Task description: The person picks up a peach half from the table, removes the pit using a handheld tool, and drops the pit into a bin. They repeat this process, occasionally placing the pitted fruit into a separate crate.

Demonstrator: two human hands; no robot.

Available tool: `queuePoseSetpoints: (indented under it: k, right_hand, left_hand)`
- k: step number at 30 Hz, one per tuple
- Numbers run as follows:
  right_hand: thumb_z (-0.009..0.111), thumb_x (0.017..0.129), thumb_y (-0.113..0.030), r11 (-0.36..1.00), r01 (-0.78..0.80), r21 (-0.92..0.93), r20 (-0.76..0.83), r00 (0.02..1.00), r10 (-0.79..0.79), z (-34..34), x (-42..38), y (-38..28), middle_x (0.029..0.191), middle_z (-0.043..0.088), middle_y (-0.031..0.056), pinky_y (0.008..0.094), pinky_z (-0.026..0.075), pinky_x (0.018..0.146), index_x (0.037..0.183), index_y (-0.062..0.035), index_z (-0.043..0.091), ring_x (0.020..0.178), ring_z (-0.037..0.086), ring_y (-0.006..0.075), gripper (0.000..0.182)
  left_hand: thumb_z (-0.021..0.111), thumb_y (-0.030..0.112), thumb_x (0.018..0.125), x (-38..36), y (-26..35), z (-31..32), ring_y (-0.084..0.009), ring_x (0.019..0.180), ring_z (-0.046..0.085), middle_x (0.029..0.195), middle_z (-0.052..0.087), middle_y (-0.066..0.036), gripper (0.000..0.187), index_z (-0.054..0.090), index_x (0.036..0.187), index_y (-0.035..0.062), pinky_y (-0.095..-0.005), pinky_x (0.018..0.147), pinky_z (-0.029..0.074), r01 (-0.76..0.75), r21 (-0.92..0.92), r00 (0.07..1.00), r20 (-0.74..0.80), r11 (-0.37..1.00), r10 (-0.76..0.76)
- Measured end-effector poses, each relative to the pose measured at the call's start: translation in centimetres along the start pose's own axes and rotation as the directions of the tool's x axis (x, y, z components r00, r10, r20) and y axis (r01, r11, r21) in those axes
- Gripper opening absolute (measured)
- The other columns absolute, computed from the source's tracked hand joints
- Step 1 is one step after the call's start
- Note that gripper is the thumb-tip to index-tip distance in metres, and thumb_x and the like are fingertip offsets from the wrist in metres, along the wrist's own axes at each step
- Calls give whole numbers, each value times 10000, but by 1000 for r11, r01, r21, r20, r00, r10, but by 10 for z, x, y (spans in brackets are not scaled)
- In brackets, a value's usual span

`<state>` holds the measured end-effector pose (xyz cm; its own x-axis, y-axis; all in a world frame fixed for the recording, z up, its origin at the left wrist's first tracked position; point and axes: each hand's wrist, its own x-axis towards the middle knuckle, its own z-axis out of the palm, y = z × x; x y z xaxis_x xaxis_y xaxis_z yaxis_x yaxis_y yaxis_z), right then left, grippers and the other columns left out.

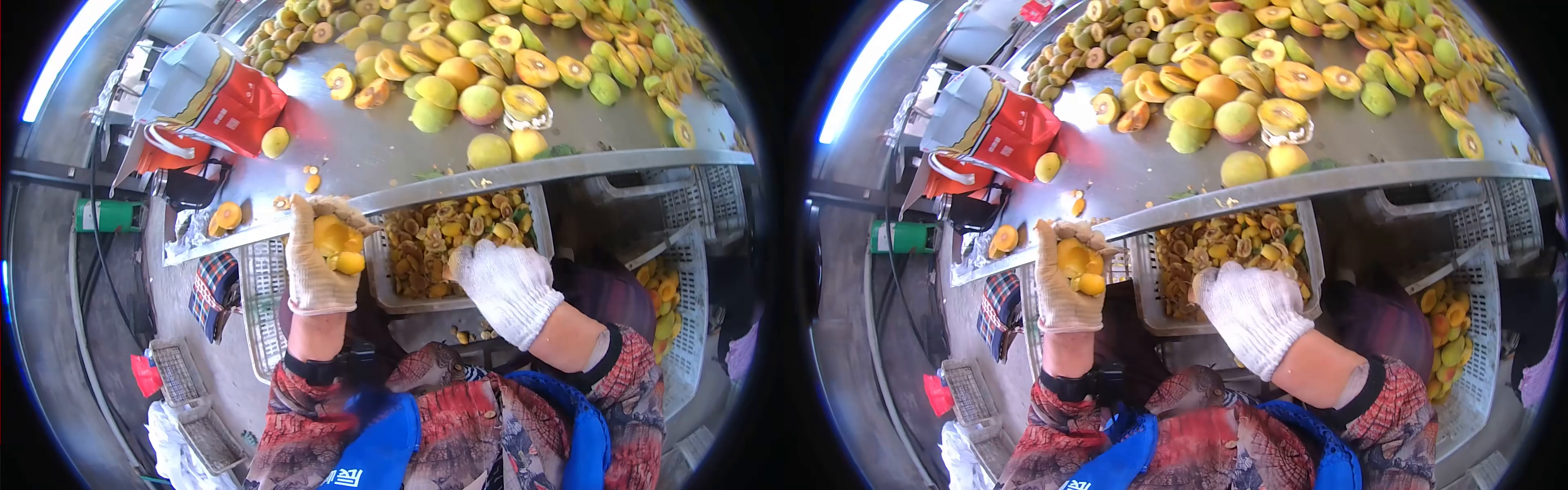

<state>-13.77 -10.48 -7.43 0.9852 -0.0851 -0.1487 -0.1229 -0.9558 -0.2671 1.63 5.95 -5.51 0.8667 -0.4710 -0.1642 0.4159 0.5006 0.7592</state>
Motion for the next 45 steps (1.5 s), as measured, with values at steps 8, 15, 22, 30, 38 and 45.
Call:
queuePoseSetpoints:
  k: [8,15,22,30,38,45]
  right_hand:
    - [576,788,-159,931,220,292,-312,942,-124,0,8,-26,789,581,101,356,496,479,967,-107,584,619,622,265,186]
    - [554,821,-213,991,115,-72,-156,980,-125,-2,5,-5,713,595,76,370,502,445,884,-107,601,616,663,217,132]
    - [567,828,-203,994,62,88,-137,989,-50,-7,7,-12,765,595,111,385,513,486,965,-82,567,640,651,254,183]
    - [592,838,-262,923,97,373,-43,995,-87,-7,1,-4,863,589,144,410,531,599,990,-68,556,713,635,310,249]
    - [576,860,-282,812,2,583,-39,999,25,-8,9,0,867,592,183,465,511,614,981,-103,541,729,628,370,218]
    - [605,857,-272,671,1,741,-17,1000,17,-22,6,8,899,602,209,470,502,693,1040,-68,533,811,614,406,283]
  left_hand:
    - [497,430,961,-18,-20,21,-166,759,584,822,614,-83,387,567,939,50,-289,694,477,-26,307,999,47,951,12]
    - [481,443,964,-11,-13,18,-202,735,587,803,605,-100,408,552,916,44,-322,719,479,-92,183,994,73,979,80]
    - [507,351,973,-22,27,-1,-175,727,590,767,625,-90,337,575,894,30,-308,705,475,-235,570,956,-10,787,293]
    - [675,176,774,32,115,-47,-334,943,590,1009,620,-152,241,648,947,11,-399,837,462,-132,768,897,362,-627,254]
    - [630,247,815,211,27,36,-373,960,607,1045,624,-203,257,618,987,56,-424,822,487,-376,801,898,439,-466,31]
    - [736,310,696,256,-11,30,-390,964,617,996,644,-229,499,547,1089,66,-439,822,496,-271,807,963,221,-524,-157]
